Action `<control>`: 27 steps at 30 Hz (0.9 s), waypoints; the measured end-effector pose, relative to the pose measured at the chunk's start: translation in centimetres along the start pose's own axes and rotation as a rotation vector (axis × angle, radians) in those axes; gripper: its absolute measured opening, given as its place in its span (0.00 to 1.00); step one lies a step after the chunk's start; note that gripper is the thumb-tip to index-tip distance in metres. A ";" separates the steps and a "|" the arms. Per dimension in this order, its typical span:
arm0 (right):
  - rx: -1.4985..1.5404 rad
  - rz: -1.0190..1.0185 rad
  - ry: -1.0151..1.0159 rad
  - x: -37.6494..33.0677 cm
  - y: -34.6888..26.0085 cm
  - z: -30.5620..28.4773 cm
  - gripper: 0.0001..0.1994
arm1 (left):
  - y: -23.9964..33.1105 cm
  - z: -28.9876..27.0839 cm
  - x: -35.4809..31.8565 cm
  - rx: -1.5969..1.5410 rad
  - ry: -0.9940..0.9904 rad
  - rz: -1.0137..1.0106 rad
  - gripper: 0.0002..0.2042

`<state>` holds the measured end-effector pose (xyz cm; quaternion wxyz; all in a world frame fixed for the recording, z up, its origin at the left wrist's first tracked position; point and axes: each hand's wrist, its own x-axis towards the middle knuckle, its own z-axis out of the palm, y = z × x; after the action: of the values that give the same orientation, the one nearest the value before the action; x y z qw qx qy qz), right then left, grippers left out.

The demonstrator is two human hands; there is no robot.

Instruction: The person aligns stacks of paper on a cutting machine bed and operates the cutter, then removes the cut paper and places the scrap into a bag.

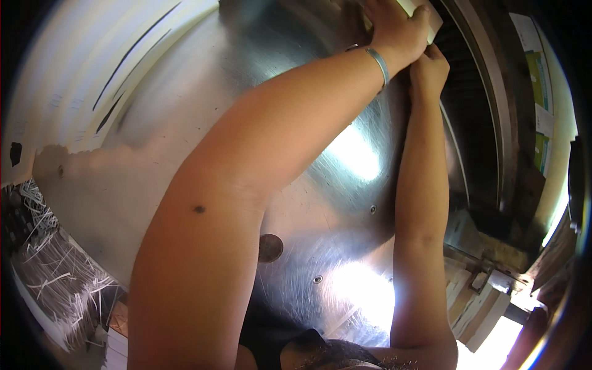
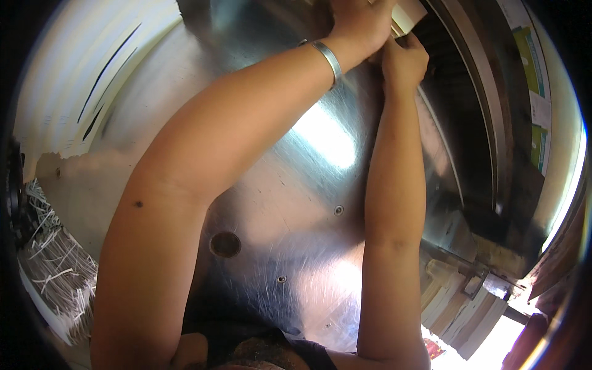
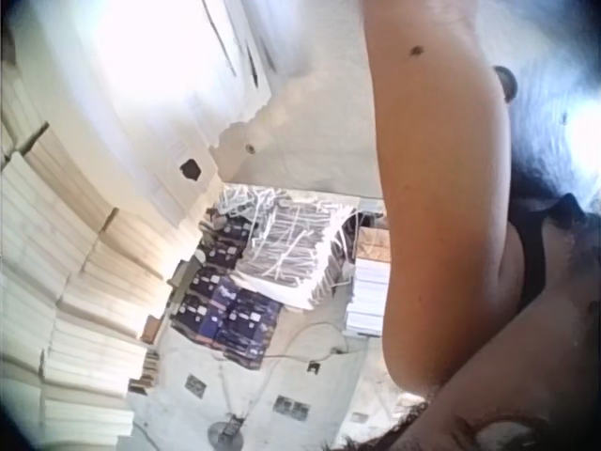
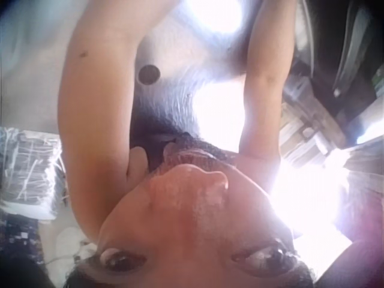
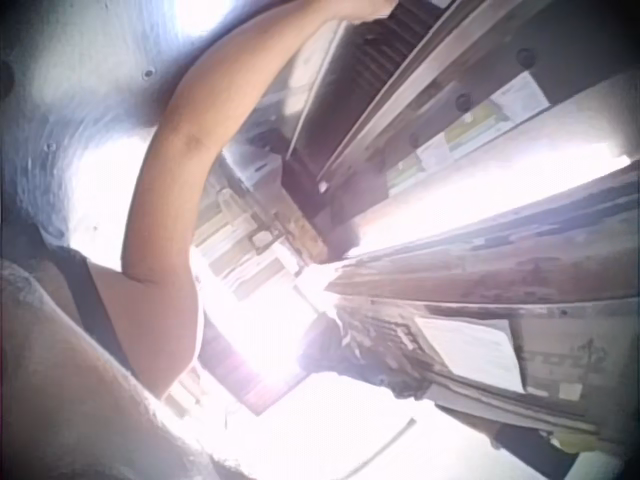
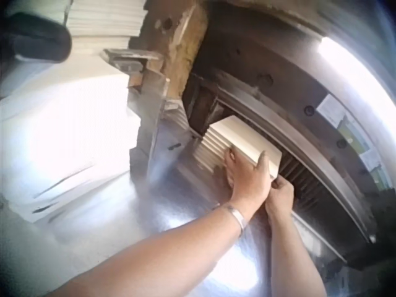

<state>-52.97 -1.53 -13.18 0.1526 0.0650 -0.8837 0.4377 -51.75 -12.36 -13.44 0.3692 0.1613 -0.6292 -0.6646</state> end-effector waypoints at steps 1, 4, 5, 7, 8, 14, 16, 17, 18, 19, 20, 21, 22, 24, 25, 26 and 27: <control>0.014 -0.012 -0.012 0.1 0.0 0.1 0.26 | -0.2 0.2 0.0 0.009 0.017 0.010 0.46; 0.061 -0.093 -0.002 1.1 1.7 -1.2 0.24 | 0.4 1.6 -0.9 -0.177 0.027 0.063 0.46; 0.118 -0.110 -0.011 0.9 1.9 -1.1 0.23 | 0.7 1.1 -1.4 -0.121 0.004 0.039 0.44; 0.193 -0.042 -0.044 -0.5 -0.4 -0.9 0.21 | 1.4 0.9 -1.6 -0.218 0.028 0.013 0.43; 0.205 -0.051 -0.065 -0.7 -0.8 -0.2 0.21 | 1.4 0.5 -1.4 -0.262 -0.029 -0.037 0.46; 0.196 0.027 -0.035 -0.4 -0.5 -0.4 0.24 | 2.5 -1.0 -1.4 -0.319 -0.096 -0.092 0.45; 0.133 0.021 -0.031 -0.4 -0.8 -0.7 0.23 | 2.2 -0.5 -1.3 -0.309 -0.089 -0.082 0.46; 0.134 0.019 -0.030 -0.4 -0.8 -0.5 0.23 | 1.9 -0.3 -1.3 -0.291 -0.045 -0.048 0.44; 0.188 0.004 -0.055 -0.4 -0.6 -0.5 0.23 | 2.0 0.0 -1.4 -0.278 -0.007 -0.016 0.42; 0.242 -0.011 -0.079 -0.4 -0.5 -0.6 0.23 | 1.9 0.1 -1.3 -0.283 -0.016 -0.016 0.42; 0.256 -0.029 -0.084 -0.5 -0.3 -0.6 0.23 | 1.6 0.1 -1.2 -0.270 -0.002 -0.007 0.42; 0.257 -0.033 -0.086 -0.6 -0.3 -0.4 0.23 | 1.6 0.2 -1.2 -0.255 0.010 0.001 0.42; 0.250 -0.035 -0.075 -0.6 -0.4 -0.2 0.23 | 1.6 0.5 -1.4 -0.184 0.074 0.000 0.43; 0.248 -0.052 -0.081 -0.4 0.2 -0.1 0.24 | 1.1 0.0 -1.1 -0.180 0.029 0.003 0.42; 0.181 -0.080 -0.021 0.4 1.1 -0.1 0.25 | 0.9 0.4 -1.1 -0.178 -0.003 0.008 0.42; 0.152 -0.084 -0.014 1.0 1.9 -0.6 0.25 | 1.0 1.0 -1.1 -0.169 0.066 0.057 0.38; 0.135 -0.089 -0.022 1.1 2.0 -0.3 0.26 | 0.7 1.1 -0.9 -0.169 0.057 0.054 0.38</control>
<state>-54.49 -0.01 -14.17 0.1577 0.1191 -0.8501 0.4882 -51.66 -10.94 -12.86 0.4170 0.1312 -0.5642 -0.7004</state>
